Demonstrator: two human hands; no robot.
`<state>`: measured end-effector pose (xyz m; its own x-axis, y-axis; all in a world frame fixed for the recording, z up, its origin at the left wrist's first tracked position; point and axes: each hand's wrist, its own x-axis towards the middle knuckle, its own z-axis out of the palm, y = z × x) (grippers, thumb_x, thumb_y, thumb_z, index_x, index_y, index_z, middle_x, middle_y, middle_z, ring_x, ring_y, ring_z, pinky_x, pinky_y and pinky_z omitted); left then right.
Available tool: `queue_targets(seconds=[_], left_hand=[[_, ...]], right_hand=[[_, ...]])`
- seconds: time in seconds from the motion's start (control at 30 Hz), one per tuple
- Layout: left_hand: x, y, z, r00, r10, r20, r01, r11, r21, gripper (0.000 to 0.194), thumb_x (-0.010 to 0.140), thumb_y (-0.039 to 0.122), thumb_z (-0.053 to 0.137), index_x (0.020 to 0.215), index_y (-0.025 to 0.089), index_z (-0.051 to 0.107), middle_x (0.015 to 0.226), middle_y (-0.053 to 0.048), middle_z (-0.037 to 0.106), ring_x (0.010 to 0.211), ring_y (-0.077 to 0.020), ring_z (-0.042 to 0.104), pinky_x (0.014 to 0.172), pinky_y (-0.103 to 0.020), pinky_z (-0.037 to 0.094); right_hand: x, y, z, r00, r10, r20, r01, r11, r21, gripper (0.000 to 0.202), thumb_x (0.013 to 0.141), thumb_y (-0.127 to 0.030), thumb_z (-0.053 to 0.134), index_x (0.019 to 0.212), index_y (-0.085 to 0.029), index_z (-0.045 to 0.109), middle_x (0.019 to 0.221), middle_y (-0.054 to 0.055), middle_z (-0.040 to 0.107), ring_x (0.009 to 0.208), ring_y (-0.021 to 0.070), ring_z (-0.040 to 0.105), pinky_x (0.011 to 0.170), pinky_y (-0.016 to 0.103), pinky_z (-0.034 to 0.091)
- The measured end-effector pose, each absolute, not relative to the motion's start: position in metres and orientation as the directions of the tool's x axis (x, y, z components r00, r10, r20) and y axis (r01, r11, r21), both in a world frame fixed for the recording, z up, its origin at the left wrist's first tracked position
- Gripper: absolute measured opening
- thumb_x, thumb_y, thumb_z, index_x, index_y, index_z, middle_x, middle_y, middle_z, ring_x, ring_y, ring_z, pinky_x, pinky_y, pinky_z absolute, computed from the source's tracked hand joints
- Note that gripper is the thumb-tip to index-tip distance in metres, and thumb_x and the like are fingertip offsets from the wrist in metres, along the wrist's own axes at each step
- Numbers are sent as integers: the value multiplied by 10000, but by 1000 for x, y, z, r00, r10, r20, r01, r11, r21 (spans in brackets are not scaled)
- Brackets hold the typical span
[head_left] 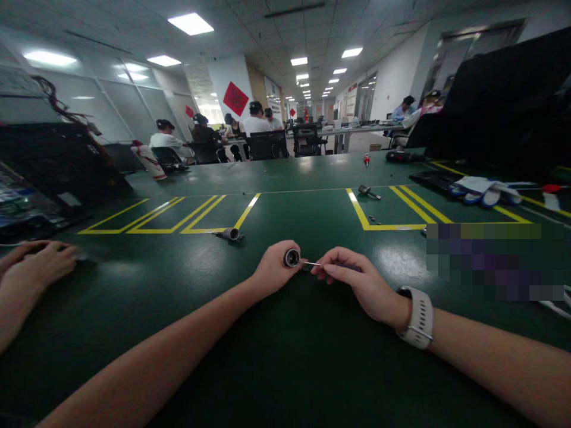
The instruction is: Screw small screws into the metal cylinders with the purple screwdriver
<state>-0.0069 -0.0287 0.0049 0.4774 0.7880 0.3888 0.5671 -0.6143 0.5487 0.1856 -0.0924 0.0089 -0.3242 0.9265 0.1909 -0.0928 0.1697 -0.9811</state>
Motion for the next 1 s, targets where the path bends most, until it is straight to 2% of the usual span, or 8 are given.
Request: queue_targets(seconds=[0.2, 0.43, 0.53, 0.73, 0.83, 1.0], left_hand=[[-7, -29, 4, 454, 781, 428, 557, -624, 548, 158, 738, 249, 593, 667, 162, 481, 647, 38, 477, 600, -104, 452, 561, -230, 349], [-7, -34, 10, 490, 763, 421, 502, -642, 579, 172, 747, 249, 590, 661, 160, 471, 649, 37, 468, 600, -98, 447, 566, -227, 353], [-6, -34, 9, 489, 759, 429, 504, -647, 572, 166, 746, 237, 589, 661, 161, 468, 649, 38, 466, 599, -98, 448, 562, -225, 352], [-6, -32, 6, 465, 750, 470, 576, -660, 482, 122, 749, 167, 562, 668, 164, 471, 663, 33, 468, 619, -107, 453, 574, -233, 349], [-7, -33, 6, 471, 737, 485, 571, -673, 470, 136, 759, 168, 555, 659, 165, 462, 666, 31, 462, 623, -108, 448, 576, -235, 348], [-8, -33, 7, 470, 740, 482, 512, -673, 534, 164, 767, 212, 567, 659, 166, 452, 667, 33, 458, 617, -102, 442, 577, -230, 353]], right_hand=[[185, -92, 9, -348, 922, 171, -125, 136, -983, 104, 831, -262, 545, 869, -191, 610, 926, 41, 648, 789, 153, 560, 687, 303, 415], [185, -90, 15, -369, 928, 50, -278, -59, -959, 75, 814, -228, 550, 834, -181, 604, 927, 52, 667, 752, 141, 567, 674, 295, 411], [185, -91, 14, -348, 935, 63, -286, -41, -957, 75, 814, -230, 551, 841, -182, 602, 917, 50, 667, 750, 142, 569, 671, 295, 411], [186, -92, 10, -340, 927, 157, -183, 98, -978, 96, 829, -240, 540, 859, -184, 612, 901, 40, 655, 764, 146, 568, 675, 299, 418], [186, -91, 10, -353, 926, 133, -195, 66, -979, 98, 827, -241, 539, 862, -185, 611, 925, 45, 657, 756, 143, 565, 665, 294, 416], [185, -90, 13, -353, 932, 83, -257, -11, -966, 74, 805, -237, 560, 831, -187, 609, 932, 45, 667, 732, 135, 568, 654, 286, 406]])
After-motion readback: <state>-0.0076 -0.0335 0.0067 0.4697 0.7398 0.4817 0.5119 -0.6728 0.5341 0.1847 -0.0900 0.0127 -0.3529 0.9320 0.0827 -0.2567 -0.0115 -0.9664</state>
